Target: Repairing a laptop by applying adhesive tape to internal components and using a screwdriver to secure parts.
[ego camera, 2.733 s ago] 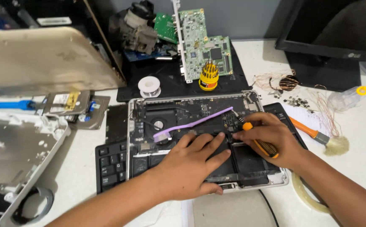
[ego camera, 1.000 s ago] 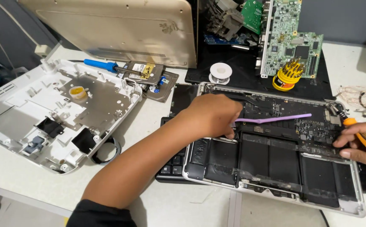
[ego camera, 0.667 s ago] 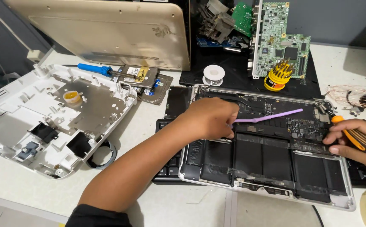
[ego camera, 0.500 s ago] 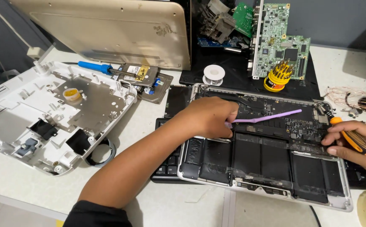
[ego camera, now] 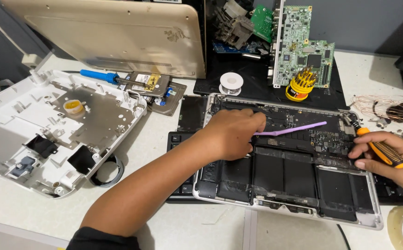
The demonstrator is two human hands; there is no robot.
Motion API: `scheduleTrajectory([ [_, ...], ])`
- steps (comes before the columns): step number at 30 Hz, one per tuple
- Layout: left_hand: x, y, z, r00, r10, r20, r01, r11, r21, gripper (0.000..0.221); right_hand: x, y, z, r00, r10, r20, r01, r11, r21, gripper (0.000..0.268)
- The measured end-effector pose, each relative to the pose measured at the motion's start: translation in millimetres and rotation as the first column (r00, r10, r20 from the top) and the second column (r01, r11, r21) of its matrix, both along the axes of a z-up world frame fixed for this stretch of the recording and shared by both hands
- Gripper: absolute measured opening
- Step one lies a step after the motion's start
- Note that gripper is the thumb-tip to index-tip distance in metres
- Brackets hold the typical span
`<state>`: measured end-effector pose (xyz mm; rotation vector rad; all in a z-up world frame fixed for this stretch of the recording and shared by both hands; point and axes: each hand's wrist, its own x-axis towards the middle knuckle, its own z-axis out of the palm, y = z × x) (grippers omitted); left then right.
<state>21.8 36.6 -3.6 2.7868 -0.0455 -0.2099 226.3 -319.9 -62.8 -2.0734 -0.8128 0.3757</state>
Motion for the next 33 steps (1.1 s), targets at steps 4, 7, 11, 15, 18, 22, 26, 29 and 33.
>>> scheduleTrajectory([
  [4,-3,2,6,0.998,-0.031,-0.047,0.029,0.999,-0.046,0.038,5,-23,-14,0.994,0.107,-0.024,-0.097,0.960,0.263,0.058],
  [7,0,12,13,0.997,-0.020,-0.074,0.013,0.994,-0.106,0.035,-27,0,34,0.994,0.014,0.108,-0.034,0.983,0.183,0.035],
  [11,2,14,0,0.997,-0.058,-0.047,0.054,0.995,-0.085,0.039,-75,37,72,0.975,0.131,0.182,-0.148,0.986,0.081,0.056],
  [15,3,10,-5,0.999,-0.043,-0.015,0.042,0.999,-0.024,0.048,-97,90,77,0.952,0.214,0.220,-0.242,0.964,0.112,0.035],
  [18,5,14,-9,0.997,-0.054,0.048,0.058,0.996,-0.069,0.042,-113,129,86,0.960,0.230,0.161,-0.280,0.767,0.577,0.028],
  [22,5,23,-7,0.997,-0.081,-0.004,0.080,0.990,-0.114,0.044,-108,136,99,0.922,-0.142,0.360,-0.163,0.702,0.694,0.022],
  [26,12,33,-16,0.984,-0.175,0.033,0.178,0.972,-0.156,0.046,-95,156,76,0.981,0.048,0.187,-0.145,0.822,0.551,0.036],
  [29,7,35,-5,0.988,-0.122,0.098,0.133,0.985,-0.109,0.041,-95,172,47,0.982,0.186,-0.026,-0.160,0.904,0.397,0.028],
  [33,6,36,1,0.973,-0.079,0.218,0.088,0.996,-0.032,0.043,-81,178,-2,0.954,0.292,-0.065,-0.211,0.811,0.545,0.030],
])
